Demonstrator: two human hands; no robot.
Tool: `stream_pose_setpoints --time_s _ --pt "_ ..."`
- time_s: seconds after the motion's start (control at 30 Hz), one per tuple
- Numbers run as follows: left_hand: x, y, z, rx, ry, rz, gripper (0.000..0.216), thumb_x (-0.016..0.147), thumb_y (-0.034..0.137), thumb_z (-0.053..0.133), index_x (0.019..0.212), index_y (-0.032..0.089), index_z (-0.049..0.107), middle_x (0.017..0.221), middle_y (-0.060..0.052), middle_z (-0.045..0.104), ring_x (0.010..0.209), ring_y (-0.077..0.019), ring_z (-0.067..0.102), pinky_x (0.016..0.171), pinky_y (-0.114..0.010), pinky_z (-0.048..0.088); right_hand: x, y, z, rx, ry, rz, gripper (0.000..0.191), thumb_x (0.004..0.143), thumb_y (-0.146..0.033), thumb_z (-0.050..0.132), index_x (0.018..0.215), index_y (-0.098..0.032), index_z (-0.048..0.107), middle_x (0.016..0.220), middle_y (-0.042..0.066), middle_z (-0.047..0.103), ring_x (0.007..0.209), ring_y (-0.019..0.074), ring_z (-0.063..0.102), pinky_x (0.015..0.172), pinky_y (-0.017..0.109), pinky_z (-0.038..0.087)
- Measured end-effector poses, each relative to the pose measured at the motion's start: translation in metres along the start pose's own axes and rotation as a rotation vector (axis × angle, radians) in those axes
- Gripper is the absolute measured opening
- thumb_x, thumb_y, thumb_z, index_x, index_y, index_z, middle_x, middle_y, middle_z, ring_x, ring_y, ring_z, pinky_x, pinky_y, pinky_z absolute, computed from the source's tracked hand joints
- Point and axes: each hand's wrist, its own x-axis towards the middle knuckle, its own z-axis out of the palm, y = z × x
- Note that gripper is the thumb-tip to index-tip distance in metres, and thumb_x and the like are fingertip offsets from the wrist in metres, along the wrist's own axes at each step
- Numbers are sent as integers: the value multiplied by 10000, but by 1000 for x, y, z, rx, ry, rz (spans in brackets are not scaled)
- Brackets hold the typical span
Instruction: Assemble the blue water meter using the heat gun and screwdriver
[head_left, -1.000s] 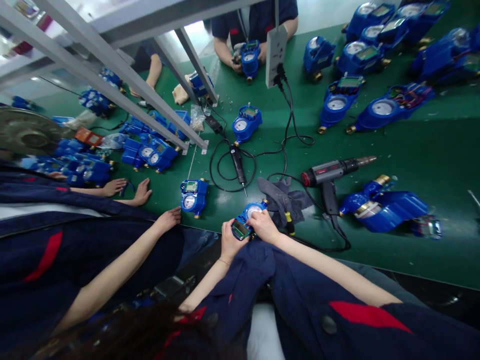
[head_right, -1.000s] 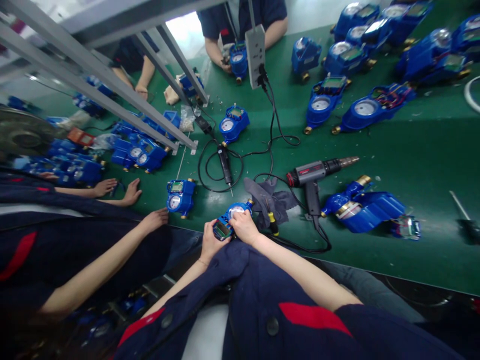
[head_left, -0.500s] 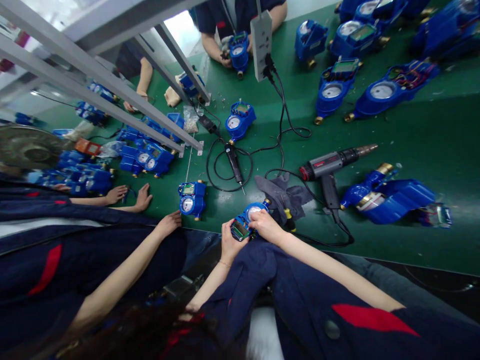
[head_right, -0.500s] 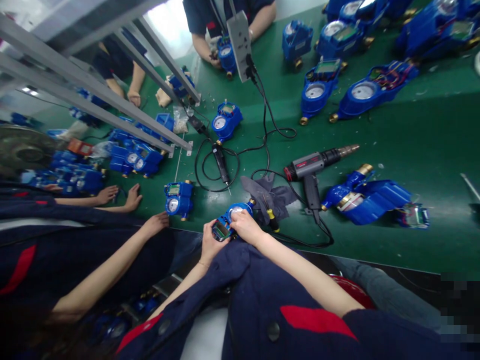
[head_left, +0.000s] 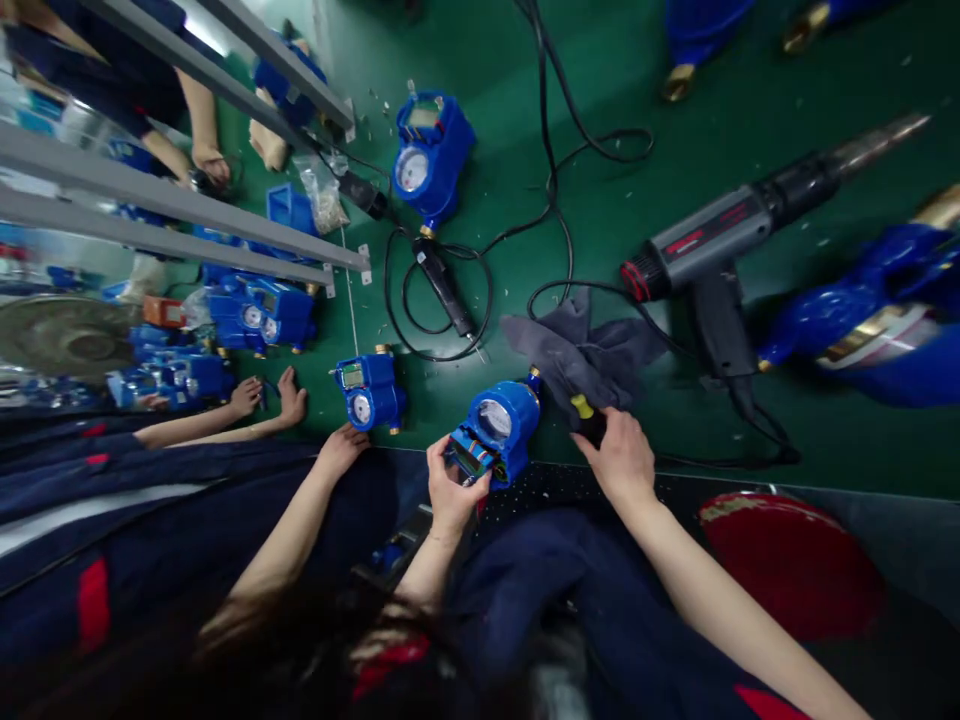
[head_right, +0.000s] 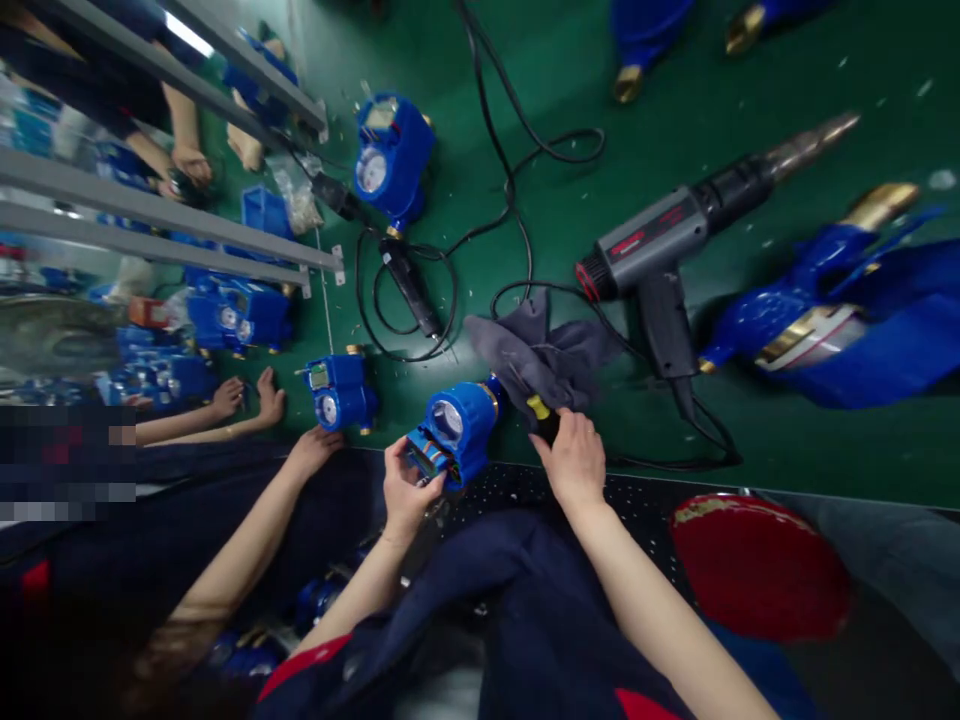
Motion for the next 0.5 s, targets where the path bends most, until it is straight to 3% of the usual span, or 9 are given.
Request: stream_pose_setpoints --time_s 0.1,0.17,0.3,0.4,0.5 --pt "0 -2 -1 -54 -49 -44 656 660 415 638 1190 182 330 1171 -124 447 1088 -255 534 889 -380 508 0 1 8 39 -61 42 369 859 -434 435 1039 -117 486 872 143 589 795 257 555 652 369 445" --pt "0 -5 -1 -59 -63 -60 678 667 432 626 1210 191 299 1210 -134 445 1126 -267 513 909 -394 498 2 0 -1 112 -58 30 340 870 -422 416 1047 -139 479 914 121 585 814 234 573 667 351 463" --pt "0 -11 -3 -9 -62 -54 670 692 446 591 1226 200 269 1248 -141 436 1171 -276 479 934 -410 484 -1 2 -46 181 17 -33 417 871 -481 422 1132 -159 471 939 101 587 768 206 598 622 325 481" --pt "0 -16 -5 60 -77 -23 655 726 455 544 1244 197 239 1231 -144 444 1160 -270 489 918 -400 495 -6 1 -80 68 69 45 529 840 -520 468 1239 -172 459 932 98 619 745 209 606 601 326 474" --pt "2 -21 -8 165 -106 20 635 787 431 496 1289 203 180 1255 -140 422 1162 -250 484 917 -385 494 -15 -10 -100 169 26 -2 471 878 -449 443 1286 -214 439 893 61 647 684 165 615 566 287 482"
